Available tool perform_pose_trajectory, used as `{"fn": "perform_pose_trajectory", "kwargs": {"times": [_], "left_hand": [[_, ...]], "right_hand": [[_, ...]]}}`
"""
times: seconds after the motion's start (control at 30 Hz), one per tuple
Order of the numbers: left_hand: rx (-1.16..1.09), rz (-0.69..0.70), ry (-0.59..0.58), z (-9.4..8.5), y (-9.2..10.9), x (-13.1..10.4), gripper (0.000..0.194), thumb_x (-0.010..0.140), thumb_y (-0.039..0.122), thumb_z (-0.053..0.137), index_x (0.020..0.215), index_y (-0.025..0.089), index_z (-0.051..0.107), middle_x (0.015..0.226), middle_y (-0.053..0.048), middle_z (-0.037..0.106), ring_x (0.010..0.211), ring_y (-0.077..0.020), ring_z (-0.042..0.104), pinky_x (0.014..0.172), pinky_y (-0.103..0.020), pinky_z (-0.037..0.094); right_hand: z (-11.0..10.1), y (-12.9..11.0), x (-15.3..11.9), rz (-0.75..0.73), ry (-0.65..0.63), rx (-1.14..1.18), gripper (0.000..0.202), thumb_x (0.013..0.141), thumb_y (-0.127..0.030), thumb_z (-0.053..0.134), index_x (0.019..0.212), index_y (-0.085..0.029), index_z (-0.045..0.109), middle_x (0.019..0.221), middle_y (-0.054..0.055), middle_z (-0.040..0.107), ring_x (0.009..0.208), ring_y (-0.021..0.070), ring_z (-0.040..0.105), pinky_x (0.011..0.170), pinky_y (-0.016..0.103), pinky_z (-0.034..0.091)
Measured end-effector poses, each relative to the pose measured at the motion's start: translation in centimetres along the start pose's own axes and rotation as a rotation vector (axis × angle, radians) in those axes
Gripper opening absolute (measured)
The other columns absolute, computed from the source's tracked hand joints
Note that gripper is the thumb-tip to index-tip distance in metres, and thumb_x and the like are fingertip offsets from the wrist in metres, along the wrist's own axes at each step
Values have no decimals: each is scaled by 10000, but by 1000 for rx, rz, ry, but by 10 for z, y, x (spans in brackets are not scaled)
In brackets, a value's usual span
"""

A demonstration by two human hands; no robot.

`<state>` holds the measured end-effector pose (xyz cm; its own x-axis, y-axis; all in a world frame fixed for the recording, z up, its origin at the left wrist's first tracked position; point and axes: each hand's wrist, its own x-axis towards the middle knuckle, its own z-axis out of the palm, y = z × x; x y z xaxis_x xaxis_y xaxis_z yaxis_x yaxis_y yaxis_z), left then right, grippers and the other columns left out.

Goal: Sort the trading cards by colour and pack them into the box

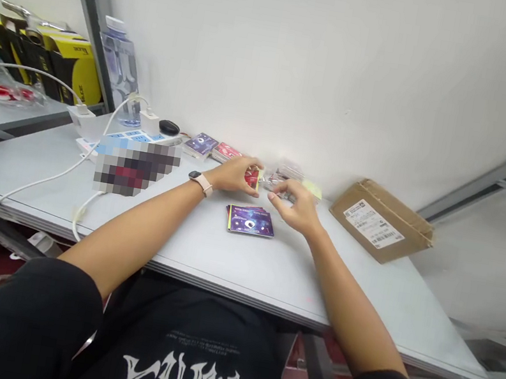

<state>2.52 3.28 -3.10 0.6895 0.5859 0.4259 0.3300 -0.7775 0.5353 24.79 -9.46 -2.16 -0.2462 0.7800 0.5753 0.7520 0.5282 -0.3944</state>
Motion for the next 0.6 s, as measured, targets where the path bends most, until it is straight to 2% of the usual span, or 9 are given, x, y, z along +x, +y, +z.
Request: {"fn": "perform_pose_trajectory", "kwargs": {"times": [0.13,0.23,0.37,0.43,0.6], "left_hand": [[64,-49,29,-2,-6,0,802,662,468,940,1342,154,653,1363,-159,710,1281,-362,667,1116,-471,527],[84,-83,60,-2,-10,0,795,658,489,937,1330,175,651,1356,-160,712,1262,-367,670,1117,-499,527],[86,-100,76,-2,-13,0,794,659,493,933,1328,181,643,1362,-159,709,1275,-365,665,1122,-490,525],[100,-100,72,-2,-12,1,792,661,495,931,1327,177,642,1363,-158,708,1276,-363,664,1124,-484,521],[114,-99,67,-2,-11,1,801,666,481,932,1332,144,640,1366,-170,705,1274,-363,661,1120,-464,517]], "right_hand": [[-18,-5,2,47,-134,77,309,884,-538,787,907,-237,722,935,59,750,857,250,661,800,410,524],[-26,-7,3,127,-336,74,385,786,-556,883,1003,-254,784,1044,58,779,918,262,679,826,412,548],[-27,-9,3,162,-615,30,668,645,-563,979,1223,-283,795,1240,77,752,1061,301,691,908,444,587],[-25,-9,3,151,-666,1,733,628,-572,985,1270,-278,787,1247,88,732,1105,320,686,950,458,588],[-27,-6,3,175,-663,14,752,636,-600,967,1284,-274,770,1266,97,710,1154,334,672,993,487,585]]}}
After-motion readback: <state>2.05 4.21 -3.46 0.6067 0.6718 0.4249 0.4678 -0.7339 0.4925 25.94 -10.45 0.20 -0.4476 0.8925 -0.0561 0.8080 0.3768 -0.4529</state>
